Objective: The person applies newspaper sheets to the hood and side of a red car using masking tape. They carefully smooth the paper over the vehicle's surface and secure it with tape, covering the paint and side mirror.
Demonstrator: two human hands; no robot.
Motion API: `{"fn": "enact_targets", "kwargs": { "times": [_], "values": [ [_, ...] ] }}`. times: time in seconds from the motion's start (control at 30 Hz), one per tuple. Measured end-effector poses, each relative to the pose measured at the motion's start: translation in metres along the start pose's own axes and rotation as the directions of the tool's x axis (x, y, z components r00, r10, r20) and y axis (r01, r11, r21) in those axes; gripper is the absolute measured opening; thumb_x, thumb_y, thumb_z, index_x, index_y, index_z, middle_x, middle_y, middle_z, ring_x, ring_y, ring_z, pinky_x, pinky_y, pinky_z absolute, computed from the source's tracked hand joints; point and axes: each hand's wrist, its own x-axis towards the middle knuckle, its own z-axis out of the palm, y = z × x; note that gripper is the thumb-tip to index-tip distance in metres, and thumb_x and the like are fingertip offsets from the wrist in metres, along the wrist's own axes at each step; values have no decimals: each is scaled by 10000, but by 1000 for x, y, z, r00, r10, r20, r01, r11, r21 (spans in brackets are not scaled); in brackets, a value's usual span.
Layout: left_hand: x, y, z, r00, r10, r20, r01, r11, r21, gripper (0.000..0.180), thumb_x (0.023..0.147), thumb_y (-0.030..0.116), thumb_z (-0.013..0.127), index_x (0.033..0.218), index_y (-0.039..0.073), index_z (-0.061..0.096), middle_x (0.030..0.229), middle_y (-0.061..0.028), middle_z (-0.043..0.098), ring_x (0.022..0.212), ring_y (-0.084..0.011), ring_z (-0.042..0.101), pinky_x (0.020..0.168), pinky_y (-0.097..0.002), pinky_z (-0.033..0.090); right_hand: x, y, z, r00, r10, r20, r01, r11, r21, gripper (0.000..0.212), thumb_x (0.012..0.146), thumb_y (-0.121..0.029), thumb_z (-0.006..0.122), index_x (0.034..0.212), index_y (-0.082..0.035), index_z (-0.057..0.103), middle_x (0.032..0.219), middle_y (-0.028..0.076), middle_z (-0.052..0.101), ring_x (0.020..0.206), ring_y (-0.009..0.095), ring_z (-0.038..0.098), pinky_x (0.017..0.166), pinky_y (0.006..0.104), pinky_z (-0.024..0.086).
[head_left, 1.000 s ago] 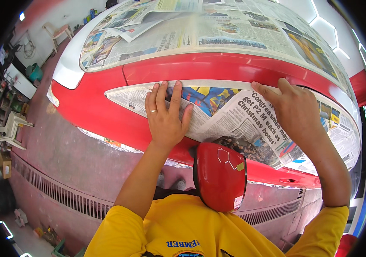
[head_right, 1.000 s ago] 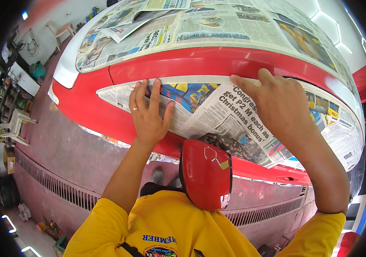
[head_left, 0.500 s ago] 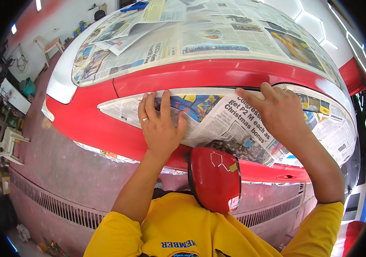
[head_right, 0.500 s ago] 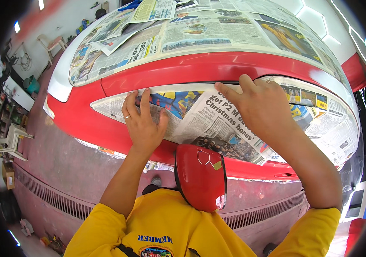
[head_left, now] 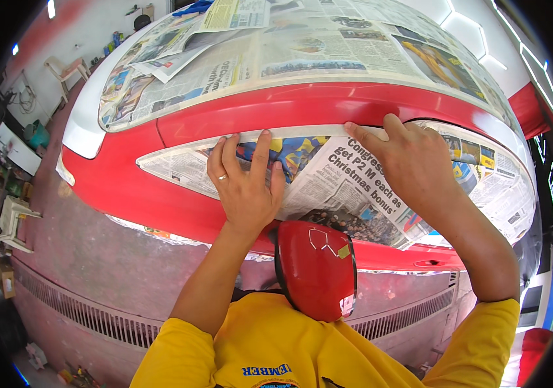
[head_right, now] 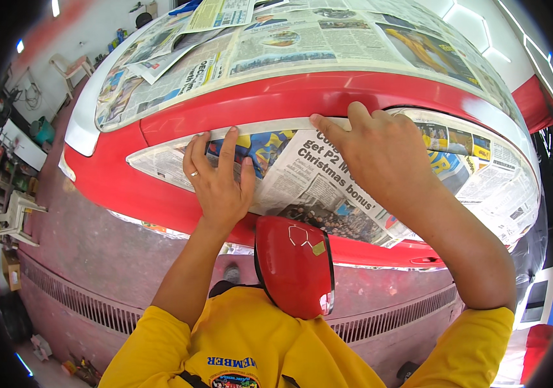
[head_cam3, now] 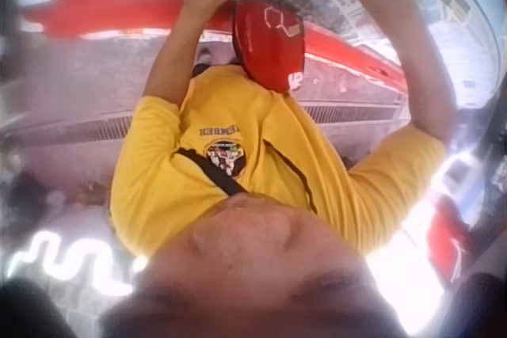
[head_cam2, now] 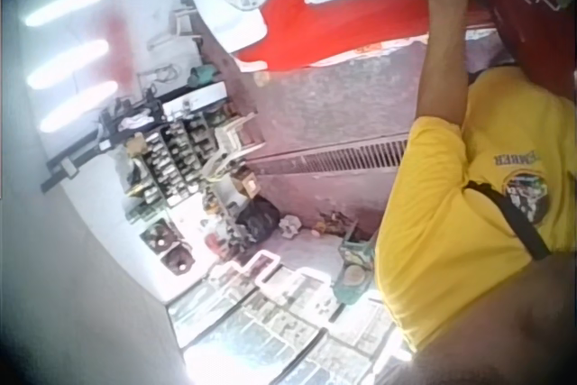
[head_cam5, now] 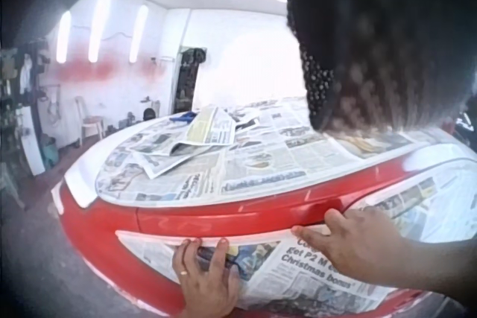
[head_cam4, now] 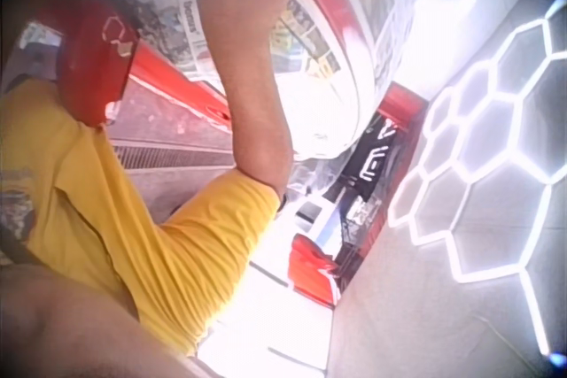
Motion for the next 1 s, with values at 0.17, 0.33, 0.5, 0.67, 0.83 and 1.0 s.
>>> {"fn": "enact_targets", "kwargs": {
  "times": [0.17, 0.33, 0.5, 0.67, 0.83, 1.0],
  "values": [
    [4, 8, 5, 999, -11, -36, 11, 1000, -17, 534, 940, 281, 775, 1451, 138, 710, 1476, -303, 465, 1410, -476, 387, 1192, -621, 306, -1, 2, 0, 999, -29, -20, 29, 999, -27, 522, 975, -169, 688, 1477, -312, 707, 908, 12, 596, 782, 172, 694, 658, 340, 553],
    [10, 27, 14, 999, 4, -32, -5, 1000, -12, 533, 937, 362, 788, 1436, 183, 730, 1449, -262, 479, 1407, -444, 393, 1196, -636, 254, 3, 1, -1, 1000, -19, 7, 19, 1000, 0, 546, 965, -162, 698, 1490, -313, 698, 911, 17, 601, 785, 180, 695, 665, 343, 555],
    [6, 12, 9, 1000, 20, -1, -20, 1000, 2, 542, 949, 379, 787, 1451, 183, 729, 1473, -273, 468, 1433, -451, 375, 1198, -627, 254, -3, 3, 1, 1000, -29, 8, 29, 1000, -5, 569, 956, -156, 704, 1501, -319, 689, 920, 19, 597, 793, 185, 695, 665, 349, 557],
    [4, 11, 3, 1000, 24, 18, -25, 999, 26, 532, 991, 403, 773, 1464, 162, 730, 1495, -296, 449, 1448, -473, 345, 1197, -619, 255, -4, 2, 3, 999, -34, -20, 34, 999, 10, 599, 934, -142, 723, 1502, -330, 682, 933, 17, 584, 796, 185, 688, 667, 357, 563],
    [11, 19, 6, 998, 68, 8, -68, 998, 8, 536, 990, 431, 781, 1447, 154, 737, 1468, -286, 460, 1396, -466, 380, 1181, -608, 271, -5, 3, 7, 997, -46, -68, 47, 999, 18, 500, 966, -216, 709, 1461, -283, 723, 938, 19, 600, 755, 173, 683, 629, 342, 542],
    [20, 27, 13, 994, 107, -16, -107, 994, -18, 525, 979, 451, 793, 1413, 160, 754, 1414, -248, 504, 1340, -437, 430, 1138, -584, 312, -5, -2, 9, 998, -22, -65, 22, 1000, 1, 489, 969, -215, 708, 1453, -280, 728, 939, 20, 605, 748, 175, 681, 611, 335, 535]
  ]
}}
